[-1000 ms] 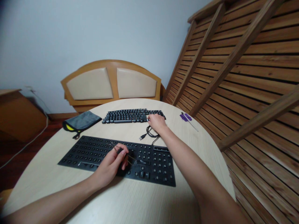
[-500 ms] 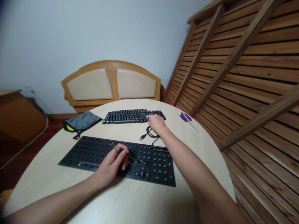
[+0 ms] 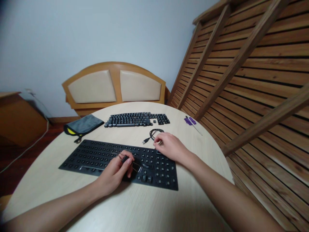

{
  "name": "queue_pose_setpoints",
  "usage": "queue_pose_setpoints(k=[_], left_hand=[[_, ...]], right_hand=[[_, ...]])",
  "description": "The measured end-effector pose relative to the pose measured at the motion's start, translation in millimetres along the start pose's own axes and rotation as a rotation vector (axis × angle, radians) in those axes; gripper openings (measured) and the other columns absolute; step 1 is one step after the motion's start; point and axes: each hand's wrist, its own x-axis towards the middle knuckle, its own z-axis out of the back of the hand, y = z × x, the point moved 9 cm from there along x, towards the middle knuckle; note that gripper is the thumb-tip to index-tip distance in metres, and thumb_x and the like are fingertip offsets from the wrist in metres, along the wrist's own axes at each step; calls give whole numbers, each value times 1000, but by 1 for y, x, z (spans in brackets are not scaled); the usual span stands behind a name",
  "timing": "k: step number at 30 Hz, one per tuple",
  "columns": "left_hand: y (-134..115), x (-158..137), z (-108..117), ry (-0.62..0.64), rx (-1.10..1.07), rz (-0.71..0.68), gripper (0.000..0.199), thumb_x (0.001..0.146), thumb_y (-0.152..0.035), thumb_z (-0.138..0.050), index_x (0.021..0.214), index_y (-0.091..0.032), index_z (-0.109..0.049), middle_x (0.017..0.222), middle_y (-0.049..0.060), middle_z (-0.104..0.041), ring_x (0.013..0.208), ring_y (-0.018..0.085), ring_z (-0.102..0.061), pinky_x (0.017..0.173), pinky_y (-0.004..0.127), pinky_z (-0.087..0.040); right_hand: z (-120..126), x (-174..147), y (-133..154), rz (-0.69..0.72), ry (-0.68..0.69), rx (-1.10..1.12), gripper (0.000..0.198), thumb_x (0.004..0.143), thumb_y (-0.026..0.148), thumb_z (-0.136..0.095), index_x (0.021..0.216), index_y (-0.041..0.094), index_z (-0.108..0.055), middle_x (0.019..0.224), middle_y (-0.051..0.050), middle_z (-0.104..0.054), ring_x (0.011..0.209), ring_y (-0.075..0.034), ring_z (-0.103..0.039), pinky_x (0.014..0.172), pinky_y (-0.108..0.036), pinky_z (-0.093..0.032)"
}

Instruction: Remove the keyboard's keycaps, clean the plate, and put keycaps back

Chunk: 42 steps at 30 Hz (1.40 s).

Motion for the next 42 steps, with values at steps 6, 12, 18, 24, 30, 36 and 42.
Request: queue_pose_setpoints(k=[6,12,18,24,30,36,42], left_hand=[[-7,-6,-9,23,166,-57,25,105,-35,-35,94,-20,-51,61,-2,-61,57,15,-58,63,27,-42],[-8,-6,-8,6,116,-29,23,104,-37,-36,96,-20,-48,55,-3,-61,51,15,-58,57,26,-44],[-1,-6,-10,3,18,41,22,103,-38,-36,99,-19,-46,52,-4,-59,47,15,-58,53,24,-45],[-10,-10,-9,16,140,18,15,100,-32,-41,99,-19,-49,53,-4,-61,45,14,-59,49,22,-42],[-15,-11,-13,53,199,-31,16,101,-30,-39,97,-19,-50,55,-3,-60,48,14,-58,53,24,-42],[-1,-10,-15,95,-91,45,31,105,-46,-35,100,-19,-46,58,-4,-58,53,13,-54,58,25,-44],[2,-12,-15,109,-158,79,40,102,-57,-36,101,-18,-46,59,-4,-56,56,13,-53,63,26,-44]], right_hand=[[-20,-46,60,320,161,286,26,78,35,-79,94,22,-64,107,-6,-63,109,-23,-55,97,-38,-45],[-43,-49,66,413,202,332,30,71,34,-84,88,22,-62,118,-8,-57,120,-25,-50,100,-38,-45],[-44,-49,70,431,128,337,25,73,28,-81,87,21,-61,110,-8,-60,109,-23,-55,94,-37,-48],[-47,-49,73,439,102,354,24,75,29,-79,90,21,-62,109,-7,-62,109,-23,-57,96,-38,-48],[-49,-50,74,435,69,359,22,75,28,-78,88,21,-61,107,-7,-63,109,-22,-57,95,-38,-48],[-46,-50,78,453,41,365,21,74,26,-79,83,21,-60,103,-7,-66,108,-23,-59,97,-41,-48],[-48,-49,76,470,24,417,23,72,22,-80,80,23,-58,86,-2,-70,111,-24,-60,100,-42,-46]])
